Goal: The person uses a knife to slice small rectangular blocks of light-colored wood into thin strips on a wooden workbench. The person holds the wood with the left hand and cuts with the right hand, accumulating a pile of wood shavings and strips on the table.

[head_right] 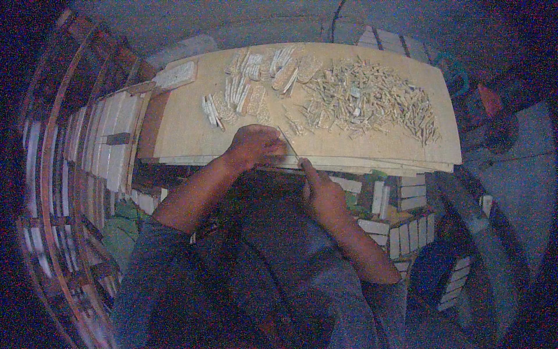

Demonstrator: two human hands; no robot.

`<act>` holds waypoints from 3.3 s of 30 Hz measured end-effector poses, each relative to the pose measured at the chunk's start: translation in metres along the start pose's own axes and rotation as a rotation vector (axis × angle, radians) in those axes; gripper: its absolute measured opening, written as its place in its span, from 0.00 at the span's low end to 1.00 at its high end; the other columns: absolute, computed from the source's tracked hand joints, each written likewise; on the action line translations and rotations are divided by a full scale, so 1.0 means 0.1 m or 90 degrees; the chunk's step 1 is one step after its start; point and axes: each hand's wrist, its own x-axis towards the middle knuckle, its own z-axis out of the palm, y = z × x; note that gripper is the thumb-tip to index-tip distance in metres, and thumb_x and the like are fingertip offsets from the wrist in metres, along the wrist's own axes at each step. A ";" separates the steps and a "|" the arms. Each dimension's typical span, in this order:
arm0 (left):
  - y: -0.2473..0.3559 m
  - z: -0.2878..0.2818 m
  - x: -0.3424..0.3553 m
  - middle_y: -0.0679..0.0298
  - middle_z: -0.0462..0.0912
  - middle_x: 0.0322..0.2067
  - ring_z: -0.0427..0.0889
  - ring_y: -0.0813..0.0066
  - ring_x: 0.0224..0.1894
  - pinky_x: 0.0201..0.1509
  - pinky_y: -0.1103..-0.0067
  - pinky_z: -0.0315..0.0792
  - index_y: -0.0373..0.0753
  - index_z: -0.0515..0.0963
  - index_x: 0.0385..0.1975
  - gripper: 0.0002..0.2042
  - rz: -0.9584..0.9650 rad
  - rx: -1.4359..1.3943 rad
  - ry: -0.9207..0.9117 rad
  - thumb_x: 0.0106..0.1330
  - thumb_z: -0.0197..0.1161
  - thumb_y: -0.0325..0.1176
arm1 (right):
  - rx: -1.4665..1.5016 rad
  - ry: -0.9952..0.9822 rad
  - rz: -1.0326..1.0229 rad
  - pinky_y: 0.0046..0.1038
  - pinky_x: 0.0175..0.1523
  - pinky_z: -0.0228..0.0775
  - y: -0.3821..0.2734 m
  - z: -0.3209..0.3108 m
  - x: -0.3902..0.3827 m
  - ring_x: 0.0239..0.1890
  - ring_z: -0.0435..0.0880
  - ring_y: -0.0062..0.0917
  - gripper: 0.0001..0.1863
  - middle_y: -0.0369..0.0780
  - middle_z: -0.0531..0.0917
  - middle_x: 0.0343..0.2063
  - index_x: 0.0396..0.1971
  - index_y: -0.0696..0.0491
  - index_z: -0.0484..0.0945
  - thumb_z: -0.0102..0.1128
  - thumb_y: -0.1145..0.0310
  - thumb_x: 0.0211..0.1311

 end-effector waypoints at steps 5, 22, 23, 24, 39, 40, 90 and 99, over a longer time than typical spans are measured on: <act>0.10 0.15 -0.12 0.56 0.87 0.41 0.87 0.68 0.40 0.43 0.72 0.83 0.30 0.79 0.51 0.18 0.027 -0.026 0.047 0.67 0.73 0.33 | 0.002 0.010 0.018 0.51 0.44 0.78 0.01 0.00 -0.01 0.40 0.86 0.53 0.31 0.54 0.84 0.39 0.72 0.49 0.69 0.60 0.72 0.68; 0.10 0.25 -0.08 0.58 0.86 0.30 0.86 0.71 0.28 0.33 0.76 0.85 0.30 0.81 0.38 0.11 -0.012 -0.012 0.091 0.67 0.73 0.31 | 0.005 -0.014 -0.006 0.54 0.47 0.81 0.09 0.01 -0.01 0.43 0.87 0.57 0.31 0.58 0.85 0.50 0.75 0.45 0.64 0.56 0.69 0.73; 0.10 0.25 -0.09 0.58 0.86 0.30 0.86 0.70 0.28 0.33 0.76 0.85 0.30 0.81 0.36 0.10 -0.013 -0.041 0.080 0.67 0.72 0.31 | 0.010 -0.010 -0.011 0.55 0.47 0.81 0.08 0.00 -0.01 0.43 0.87 0.57 0.31 0.58 0.85 0.51 0.75 0.44 0.65 0.56 0.68 0.72; 0.09 0.25 -0.10 0.58 0.86 0.30 0.86 0.70 0.28 0.34 0.76 0.85 0.30 0.81 0.35 0.10 -0.013 -0.069 0.069 0.68 0.72 0.31 | 0.017 -0.013 -0.006 0.55 0.47 0.81 0.07 -0.01 -0.01 0.43 0.87 0.57 0.32 0.58 0.85 0.50 0.75 0.44 0.65 0.57 0.69 0.72; 0.10 0.18 0.05 0.55 0.85 0.33 0.87 0.67 0.32 0.37 0.72 0.85 0.30 0.78 0.38 0.11 -0.041 -0.016 0.063 0.69 0.68 0.33 | 0.035 0.063 0.016 0.53 0.42 0.80 -0.02 -0.05 0.02 0.36 0.86 0.54 0.32 0.55 0.84 0.38 0.74 0.44 0.66 0.58 0.69 0.71; 0.09 0.18 0.04 0.55 0.85 0.33 0.87 0.67 0.33 0.37 0.72 0.85 0.30 0.78 0.38 0.11 -0.037 -0.015 0.048 0.69 0.68 0.32 | 0.035 0.056 0.028 0.53 0.43 0.80 -0.02 -0.10 0.00 0.37 0.87 0.54 0.32 0.55 0.84 0.39 0.74 0.45 0.67 0.58 0.69 0.70; 0.61 -0.17 0.48 0.42 0.72 0.64 0.70 0.44 0.67 0.69 0.54 0.68 0.31 0.72 0.64 0.37 0.348 0.978 0.494 0.61 0.74 0.49 | 0.204 0.263 0.132 0.34 0.67 0.72 0.84 -0.48 -0.80 0.63 0.82 0.35 0.27 0.53 0.82 0.62 0.72 0.59 0.70 0.54 0.78 0.73; 0.69 -0.22 0.63 0.42 0.82 0.52 0.81 0.41 0.56 0.66 0.58 0.74 0.33 0.67 0.68 0.38 0.323 0.845 0.581 0.58 0.74 0.40 | 0.183 0.291 0.073 0.38 0.63 0.76 1.01 -0.51 -0.97 0.59 0.85 0.40 0.29 0.53 0.84 0.59 0.72 0.57 0.70 0.55 0.78 0.71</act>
